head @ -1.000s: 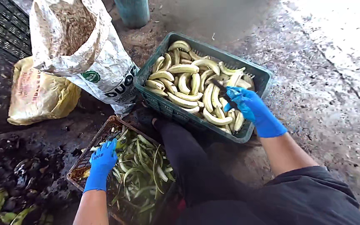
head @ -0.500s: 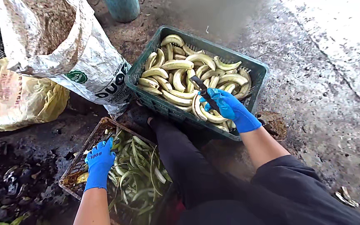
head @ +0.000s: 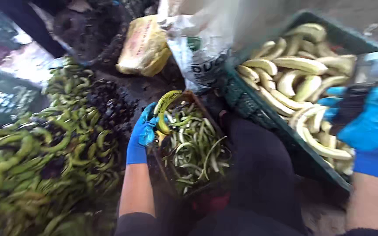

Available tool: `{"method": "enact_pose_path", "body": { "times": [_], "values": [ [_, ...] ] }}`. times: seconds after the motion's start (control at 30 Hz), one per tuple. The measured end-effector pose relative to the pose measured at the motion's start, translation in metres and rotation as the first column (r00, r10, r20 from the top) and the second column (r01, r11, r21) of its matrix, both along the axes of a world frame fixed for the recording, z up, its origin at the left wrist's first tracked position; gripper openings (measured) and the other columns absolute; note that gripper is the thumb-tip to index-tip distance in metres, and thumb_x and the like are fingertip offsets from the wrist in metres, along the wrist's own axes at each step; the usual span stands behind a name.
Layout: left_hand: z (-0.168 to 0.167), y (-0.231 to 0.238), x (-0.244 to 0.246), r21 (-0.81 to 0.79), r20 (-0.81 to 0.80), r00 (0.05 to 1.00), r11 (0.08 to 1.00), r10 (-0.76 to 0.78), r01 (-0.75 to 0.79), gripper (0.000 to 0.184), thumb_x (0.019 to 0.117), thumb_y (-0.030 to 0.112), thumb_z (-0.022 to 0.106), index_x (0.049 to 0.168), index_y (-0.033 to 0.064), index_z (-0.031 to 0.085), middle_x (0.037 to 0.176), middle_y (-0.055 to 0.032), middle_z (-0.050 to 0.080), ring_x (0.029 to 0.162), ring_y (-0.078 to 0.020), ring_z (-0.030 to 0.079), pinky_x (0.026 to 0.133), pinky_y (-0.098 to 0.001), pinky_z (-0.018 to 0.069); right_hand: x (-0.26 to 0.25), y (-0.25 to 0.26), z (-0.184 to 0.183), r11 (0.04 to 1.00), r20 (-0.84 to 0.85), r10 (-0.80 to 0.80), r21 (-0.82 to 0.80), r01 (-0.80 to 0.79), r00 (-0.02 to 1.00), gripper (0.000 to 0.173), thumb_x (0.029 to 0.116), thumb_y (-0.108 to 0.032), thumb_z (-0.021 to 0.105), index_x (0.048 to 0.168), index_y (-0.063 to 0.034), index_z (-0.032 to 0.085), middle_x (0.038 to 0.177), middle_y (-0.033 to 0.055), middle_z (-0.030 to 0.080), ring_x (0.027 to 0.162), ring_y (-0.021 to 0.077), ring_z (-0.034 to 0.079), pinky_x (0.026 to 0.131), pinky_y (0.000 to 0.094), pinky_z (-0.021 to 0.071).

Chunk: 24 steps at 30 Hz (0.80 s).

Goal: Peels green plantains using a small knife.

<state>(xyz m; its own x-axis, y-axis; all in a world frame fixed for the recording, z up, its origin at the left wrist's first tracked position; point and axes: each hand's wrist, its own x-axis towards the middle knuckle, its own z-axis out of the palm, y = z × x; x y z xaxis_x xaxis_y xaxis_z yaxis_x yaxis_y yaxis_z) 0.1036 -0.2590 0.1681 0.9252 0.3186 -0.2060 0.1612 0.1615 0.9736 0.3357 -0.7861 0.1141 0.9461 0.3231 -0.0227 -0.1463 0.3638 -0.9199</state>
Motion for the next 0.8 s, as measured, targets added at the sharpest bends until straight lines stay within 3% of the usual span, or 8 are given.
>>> {"method": "enact_pose_path", "body": {
  "times": [0.07,0.1,0.2,0.27,0.37,0.57,0.63,0.8],
  "values": [
    [0.014,-0.011,-0.018,-0.206,0.127,0.991,0.978,0.039,-0.012,0.059,0.1002,0.034,0.059,0.153,0.0287,0.035,0.129,-0.0093,0.065,0.104,-0.0249,0.069,0.085,-0.0421,0.0602,-0.008,0.056,0.042,0.996,0.049,-0.081,-0.035,0.082,0.996,0.05,0.1119,-0.043,0.016,0.132,-0.0203,0.056,0.106,-0.005,0.071,0.085,0.0069,0.071,0.073,0.0213,0.06],
    [0.018,-0.018,-0.019,-0.23,0.147,0.986,0.972,0.082,-0.046,0.061,0.097,0.039,0.063,0.15,0.0235,0.037,0.122,-0.0112,0.068,0.098,-0.0266,0.071,0.081,-0.0434,0.0614,-0.015,0.084,0.059,0.996,0.125,-0.039,-0.075,0.049,0.991,0.048,0.1121,-0.041,0.016,0.133,-0.0201,0.055,0.103,-0.0071,0.072,0.083,0.0055,0.071,0.072,0.0211,0.0604],
    [0.039,-0.038,-0.016,-0.284,0.148,0.978,0.954,0.146,-0.1,0.047,0.1025,0.038,0.048,0.146,0.0195,0.044,0.105,-0.007,0.07,0.084,-0.0205,0.071,0.074,-0.0385,0.0617,-0.047,0.17,0.106,0.959,0.367,0.271,-0.179,-0.218,0.89,0.041,0.1104,-0.04,0.032,0.137,-0.0188,0.054,0.108,-0.0082,0.072,0.086,0.007,0.071,0.072,0.0251,0.0614],
    [0.054,-0.044,-0.021,-0.363,0.183,0.973,0.929,0.141,-0.066,0.043,0.1049,0.041,0.043,0.144,0.0218,0.047,0.105,-0.0068,0.071,0.083,-0.0201,0.072,0.072,-0.0369,0.0624,-0.058,0.216,0.125,0.909,0.577,0.416,-0.287,-0.302,0.703,0.052,0.1035,-0.05,0.053,0.141,-0.0151,0.057,0.12,-0.0019,0.069,0.094,0.0096,0.07,0.079,0.0287,0.0613],
    [0.063,-0.053,-0.036,-0.413,0.209,0.963,0.908,0.17,-0.071,0.046,0.1035,0.045,0.047,0.143,0.0207,0.048,0.098,-0.0072,0.07,0.076,-0.0187,0.07,0.064,-0.0339,0.0606,-0.055,0.264,0.129,0.909,0.829,0.413,-0.404,-0.107,0.378,0.058,0.1032,-0.057,0.047,0.142,-0.0158,0.061,0.13,0.0066,0.067,0.112,0.0152,0.065,0.096,0.0412,0.0542],
    [0.047,-0.049,-0.048,-0.383,0.208,0.919,0.893,0.334,-0.238,0.046,0.1044,0.048,0.041,0.137,0.0167,0.051,0.096,-0.0081,0.069,0.072,-0.0155,0.068,0.061,-0.0303,0.0596,-0.105,0.31,0.082,0.806,0.782,0.545,-0.588,0.07,0.302,0.05,0.0986,-0.05,0.051,0.137,-0.0228,0.067,0.117,0.0129,0.071,0.1,0.0308,0.068,0.078,0.0591,0.0492],
    [0.049,-0.045,-0.053,-0.36,0.235,0.903,0.895,0.36,-0.263,0.048,0.1029,0.053,0.045,0.135,0.0195,0.053,0.101,-0.0077,0.071,0.078,-0.0156,0.07,0.063,-0.0305,0.0591,-0.128,0.305,0.082,0.806,0.786,0.561,-0.591,0.046,0.26,0.05,0.1006,-0.054,0.047,0.139,-0.0289,0.065,0.118,0.0088,0.072,0.103,0.0261,0.068,0.081,0.0561,0.0475],
    [0.062,-0.047,-0.055,-0.198,0.351,0.873,0.938,0.34,-0.286,0.05,0.1055,0.053,0.039,0.15,0.0291,0.038,0.103,-0.009,0.072,0.062,-0.0127,0.065,0.052,-0.0239,0.0545,-0.137,0.297,0.09,0.818,0.789,0.574,-0.561,-0.124,0.217,0.044,0.1022,-0.052,0.048,0.136,-0.0319,0.067,0.119,0.0024,0.073,0.107,0.0152,0.066,0.087,0.0469,0.0468]
  ]
}}
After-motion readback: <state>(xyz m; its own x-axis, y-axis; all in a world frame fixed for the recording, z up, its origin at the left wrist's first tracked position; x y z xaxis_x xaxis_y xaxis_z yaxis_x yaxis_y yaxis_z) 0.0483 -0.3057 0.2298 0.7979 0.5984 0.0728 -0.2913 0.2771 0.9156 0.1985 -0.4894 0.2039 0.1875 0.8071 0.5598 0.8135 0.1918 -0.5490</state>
